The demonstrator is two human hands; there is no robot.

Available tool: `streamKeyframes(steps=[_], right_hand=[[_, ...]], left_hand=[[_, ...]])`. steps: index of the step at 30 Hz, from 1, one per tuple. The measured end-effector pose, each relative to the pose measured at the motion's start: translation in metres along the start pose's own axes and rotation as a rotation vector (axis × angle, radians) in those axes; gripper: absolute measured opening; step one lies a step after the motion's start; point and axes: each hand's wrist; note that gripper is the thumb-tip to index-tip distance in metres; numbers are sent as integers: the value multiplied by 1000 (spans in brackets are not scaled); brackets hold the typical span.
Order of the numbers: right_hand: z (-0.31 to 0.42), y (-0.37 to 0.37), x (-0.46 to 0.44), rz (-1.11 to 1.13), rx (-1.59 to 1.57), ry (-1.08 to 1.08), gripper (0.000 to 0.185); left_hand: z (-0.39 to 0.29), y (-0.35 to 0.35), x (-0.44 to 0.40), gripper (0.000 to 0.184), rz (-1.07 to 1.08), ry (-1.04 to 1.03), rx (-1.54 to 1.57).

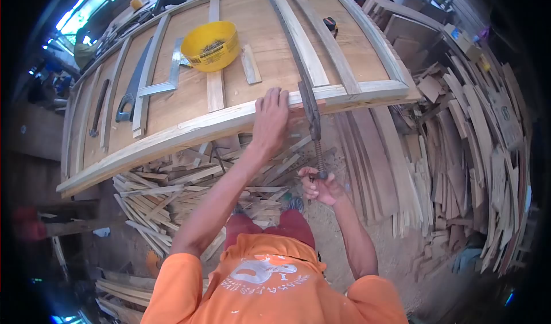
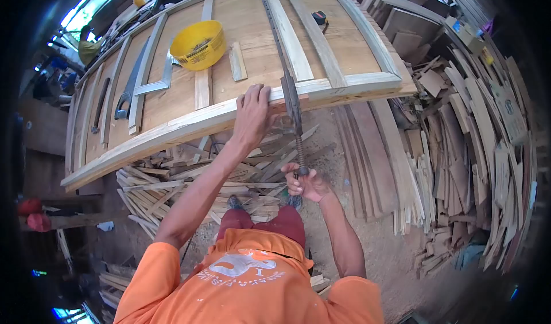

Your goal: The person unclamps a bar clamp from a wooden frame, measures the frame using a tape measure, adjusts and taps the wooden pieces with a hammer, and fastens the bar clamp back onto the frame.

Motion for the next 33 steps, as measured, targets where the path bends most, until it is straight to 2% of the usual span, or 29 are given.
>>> streamKeyframes(steps=[1,2,3,4,5,6,7,9,10,12,13,15,16,18,19,21,22,23,25,26,27,29,30,32,33], right_hand=[[6,3,3,8,-4,-10,78],[17,9,5,-76,150,-69,68],[28,11,5,-157,306,-125,58],[39,10,12,-139,315,-130,58],[53,1,19,-271,469,-116,51],[64,-12,22,-412,617,-96,44],[73,-25,21,-413,616,-96,44],[85,-56,20,-509,980,-130,40],[91,-76,18,-509,991,-137,40],[99,-109,11,-570,1572,-211,42],[101,-116,8,-580,1566,-214,42],[94,-127,13,-547,2016,-151,44],[88,-150,12,-587,1987,-181,44],[83,-213,-11,-588,2150,-202,40],[76,-228,-17,-600,2151,-204,40],[64,-253,-24,-417,1990,-129,36],[64,-267,-27,-284,1737,-242,40],[62,-249,-22,-284,1738,-237,40],[58,-195,-7,-493,1551,410,46],[65,-208,-17,-807,1529,507,51],[54,-177,-10,-807,1528,507,51],[36,-85,1,-692,1005,304,67],[34,-84,-2,-688,1003,309,67],[17,-83,-10,-311,513,153,80],[12,-78,-11,-304,511,153,80]], left_hand=[[4,-3,-6,77,61,-1,-49],[12,-11,-12,76,155,41,-62],[16,-16,-13,76,138,45,-71],[20,-22,-8,75,105,10,-54],[21,-23,-10,73,70,-29,-37],[18,-17,-16,72,133,9,82],[17,-14,-23,72,134,9,82],[14,-14,-33,72,140,-28,238],[9,-14,-34,72,132,-22,245],[0,-16,-37,65,233,-20,153],[2,-17,-40,65,242,-22,156],[9,-28,-43,65,277,160,447],[3,-26,-43,65,325,162,453],[-19,-12,-62,65,338,357,556],[-22,-18,-69,65,344,352,562],[-23,-32,-74,60,375,273,302],[-22,-36,-75,60,372,267,302],[-20,-41,-74,55,343,254,314],[-17,-41,-74,51,318,244,321],[-17,-38,-74,50,333,233,349],[-18,-36,-74,50,341,217,379],[-18,-38,-77,47,338,207,397],[-19,-34,-73,44,359,207,409],[-23,-19,-63,41,323,206,489],[-25,-12,-57,37,278,202,579]])
Point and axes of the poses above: each hand's wrist, its own x-axis away from the middle knuckle, its own y-axis out of the back of the hand, z = x × y, and after that the axes turned 13 degrees about y, right-handed
